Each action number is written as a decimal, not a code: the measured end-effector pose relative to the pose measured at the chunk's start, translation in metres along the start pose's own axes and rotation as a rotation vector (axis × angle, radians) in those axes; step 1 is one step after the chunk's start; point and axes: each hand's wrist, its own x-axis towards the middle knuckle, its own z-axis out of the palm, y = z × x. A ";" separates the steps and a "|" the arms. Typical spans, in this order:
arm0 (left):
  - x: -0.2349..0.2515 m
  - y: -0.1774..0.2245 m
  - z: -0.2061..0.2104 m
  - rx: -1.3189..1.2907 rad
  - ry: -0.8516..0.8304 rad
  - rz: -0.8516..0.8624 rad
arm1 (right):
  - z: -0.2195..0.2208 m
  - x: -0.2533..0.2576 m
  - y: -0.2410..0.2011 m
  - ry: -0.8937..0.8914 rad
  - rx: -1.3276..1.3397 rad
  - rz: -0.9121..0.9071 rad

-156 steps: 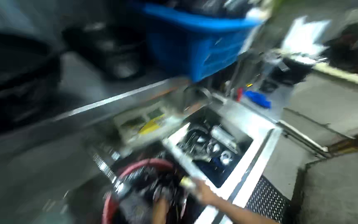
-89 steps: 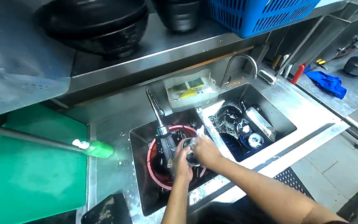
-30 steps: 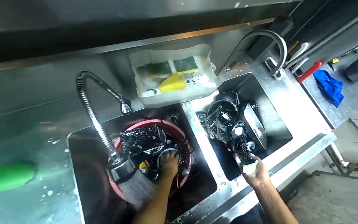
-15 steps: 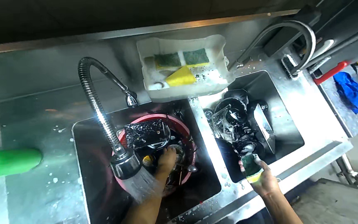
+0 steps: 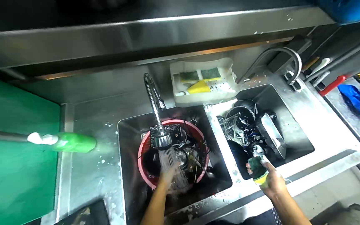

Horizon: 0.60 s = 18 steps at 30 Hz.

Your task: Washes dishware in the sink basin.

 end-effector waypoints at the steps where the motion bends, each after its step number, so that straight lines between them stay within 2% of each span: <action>1: -0.007 0.002 -0.004 -0.051 -0.023 -0.026 | 0.000 -0.004 -0.001 -0.007 -0.010 -0.012; 3: -0.012 0.003 -0.013 -0.026 0.008 -0.099 | 0.001 -0.010 -0.005 -0.018 -0.024 -0.035; 6: -0.013 -0.010 -0.034 0.572 0.232 -0.081 | 0.001 -0.021 -0.007 -0.019 -0.024 -0.050; 7: -0.014 -0.014 -0.041 0.636 0.273 -0.064 | 0.002 -0.024 -0.008 -0.012 -0.023 -0.055; 9: -0.021 -0.011 -0.049 0.470 0.255 -0.030 | 0.003 -0.029 -0.012 -0.019 -0.028 -0.076; 12: -0.050 0.010 -0.056 0.121 0.074 -0.041 | -0.001 -0.040 -0.010 -0.034 -0.071 -0.110; 14: -0.050 0.012 -0.058 -0.022 -0.024 -0.086 | 0.000 -0.043 -0.007 -0.034 -0.084 -0.111; 15: -0.045 0.005 -0.056 0.031 0.000 -0.098 | 0.000 -0.044 -0.005 -0.033 -0.087 -0.103; 17: -0.035 -0.018 -0.053 0.297 0.110 -0.069 | 0.003 -0.048 0.000 -0.027 -0.084 -0.085; 18: -0.036 -0.025 -0.050 0.313 0.120 -0.066 | 0.006 -0.050 0.000 -0.037 -0.084 -0.084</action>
